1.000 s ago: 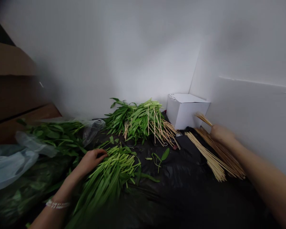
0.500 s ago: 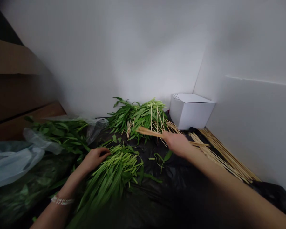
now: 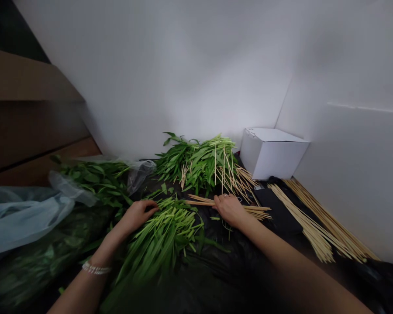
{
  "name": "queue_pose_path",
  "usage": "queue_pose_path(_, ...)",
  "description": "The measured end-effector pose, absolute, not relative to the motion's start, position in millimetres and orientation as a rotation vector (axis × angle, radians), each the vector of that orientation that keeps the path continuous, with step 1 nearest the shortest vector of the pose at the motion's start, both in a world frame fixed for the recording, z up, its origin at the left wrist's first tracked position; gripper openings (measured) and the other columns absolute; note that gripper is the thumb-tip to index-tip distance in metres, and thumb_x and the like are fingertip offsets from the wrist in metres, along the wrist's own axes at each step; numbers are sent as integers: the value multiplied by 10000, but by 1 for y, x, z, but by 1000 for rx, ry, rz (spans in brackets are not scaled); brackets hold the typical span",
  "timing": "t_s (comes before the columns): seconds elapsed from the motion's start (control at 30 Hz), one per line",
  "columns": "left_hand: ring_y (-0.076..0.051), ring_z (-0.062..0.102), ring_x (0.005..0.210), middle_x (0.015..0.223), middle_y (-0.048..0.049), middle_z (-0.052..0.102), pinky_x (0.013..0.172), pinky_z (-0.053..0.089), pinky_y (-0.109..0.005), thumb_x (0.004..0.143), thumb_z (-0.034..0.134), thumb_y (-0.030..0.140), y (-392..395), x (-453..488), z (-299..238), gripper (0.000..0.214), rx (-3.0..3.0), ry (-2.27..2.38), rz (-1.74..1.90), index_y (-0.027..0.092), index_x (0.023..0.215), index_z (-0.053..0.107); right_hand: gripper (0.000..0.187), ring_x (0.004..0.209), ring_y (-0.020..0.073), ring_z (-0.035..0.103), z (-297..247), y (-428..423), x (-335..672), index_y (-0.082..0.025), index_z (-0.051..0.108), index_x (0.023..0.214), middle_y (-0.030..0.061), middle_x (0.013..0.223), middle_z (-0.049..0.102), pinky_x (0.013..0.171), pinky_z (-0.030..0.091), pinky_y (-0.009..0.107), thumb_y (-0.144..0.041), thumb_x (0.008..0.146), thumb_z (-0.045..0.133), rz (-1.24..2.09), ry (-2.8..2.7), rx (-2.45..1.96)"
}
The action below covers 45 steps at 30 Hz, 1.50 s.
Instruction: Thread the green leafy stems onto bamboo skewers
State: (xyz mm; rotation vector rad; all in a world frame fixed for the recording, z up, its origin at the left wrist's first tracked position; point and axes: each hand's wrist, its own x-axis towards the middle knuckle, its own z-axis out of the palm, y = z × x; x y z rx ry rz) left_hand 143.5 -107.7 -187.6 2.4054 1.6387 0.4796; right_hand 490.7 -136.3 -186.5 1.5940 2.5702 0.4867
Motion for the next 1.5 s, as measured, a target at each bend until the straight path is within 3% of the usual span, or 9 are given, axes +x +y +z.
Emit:
queue_pose_path(0.4,-234,668,939,998,-52,754,879,477,-307,832,500,404,-110,135,-172,331,2230,1653,715,205,957,734,434,946,243,625,-170,-150,458,-118,494,1285,148,1026,663,812,421,345,-378,1007,286,496,2688,1617)
queue_pose_path(0.57,-236,667,966,1031,-65,746,895,474,-322,851,471,340,-106,124,-174,329,2148,1815,864,194,1018,713,430,931,253,651,-164,-151,448,-99,467,1323,170,1043,670,770,459,343,-337,1002,309,432,2598,1674)
queue_pose_path(0.77,-231,647,1026,1093,-80,718,915,465,-324,873,441,249,-101,120,-186,324,2190,1920,735,201,1070,693,397,838,252,688,-170,-152,452,-101,504,1270,168,971,680,670,487,315,-339,993,348,383,2440,1728)
queue_pose_path(1.17,-252,607,1060,1098,-80,717,943,445,-371,891,427,207,-96,124,-203,352,2443,1686,520,223,1098,710,437,906,251,654,-161,-155,460,-97,434,1346,164,1003,669,753,463,326,-323,1004,286,474,2494,1750)
queue_pose_path(1.5,-242,636,955,968,-70,737,875,448,-328,821,550,238,-98,129,-194,212,2419,1816,487,210,908,741,444,852,205,657,-152,-138,399,-171,457,1284,130,1019,671,648,439,257,-375,1016,168,383,2702,1912)
